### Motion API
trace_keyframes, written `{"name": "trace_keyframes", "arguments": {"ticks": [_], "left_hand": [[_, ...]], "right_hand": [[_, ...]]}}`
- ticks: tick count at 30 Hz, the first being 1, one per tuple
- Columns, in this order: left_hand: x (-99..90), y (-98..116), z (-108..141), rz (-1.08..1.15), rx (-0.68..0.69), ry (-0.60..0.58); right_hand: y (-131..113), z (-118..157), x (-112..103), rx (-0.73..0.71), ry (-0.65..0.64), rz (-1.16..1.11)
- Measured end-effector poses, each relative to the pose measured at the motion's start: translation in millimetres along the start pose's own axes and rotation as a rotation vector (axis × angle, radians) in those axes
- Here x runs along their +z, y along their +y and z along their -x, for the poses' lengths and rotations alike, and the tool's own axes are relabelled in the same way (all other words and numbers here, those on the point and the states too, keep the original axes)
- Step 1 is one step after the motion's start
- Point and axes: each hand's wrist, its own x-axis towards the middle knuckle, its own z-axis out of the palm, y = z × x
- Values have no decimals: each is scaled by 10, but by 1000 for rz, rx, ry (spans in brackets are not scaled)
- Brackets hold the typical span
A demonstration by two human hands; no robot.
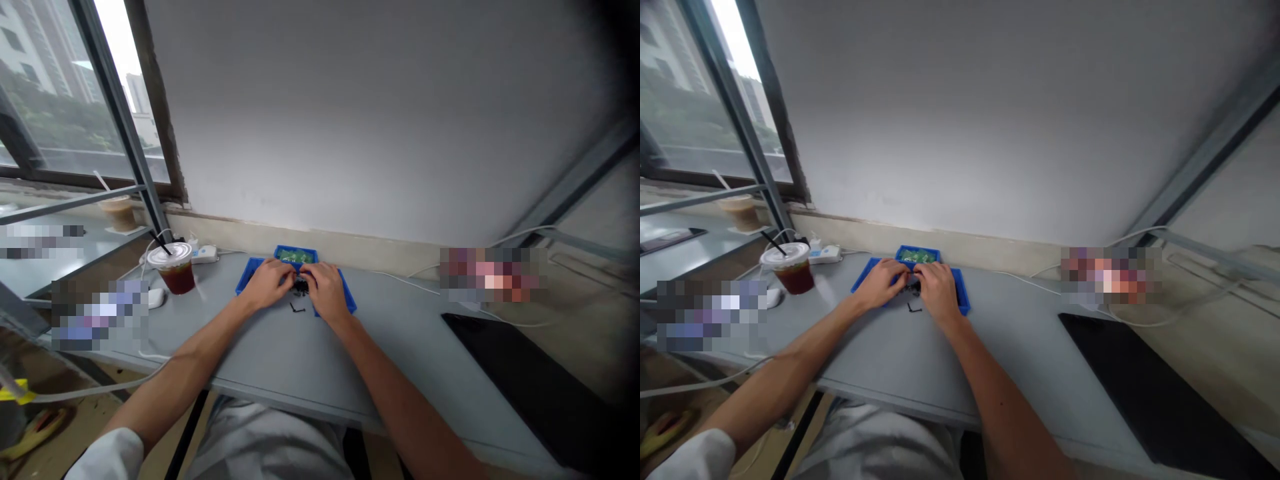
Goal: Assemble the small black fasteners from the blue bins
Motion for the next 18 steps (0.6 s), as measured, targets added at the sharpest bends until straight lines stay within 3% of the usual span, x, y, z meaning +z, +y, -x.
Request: {"name": "trace_keyframes", "arguments": {"ticks": [18], "left_hand": [[15,-9,7,-11,18,-8]], "right_hand": [[-9,-7,31,61,-60,15]]}}
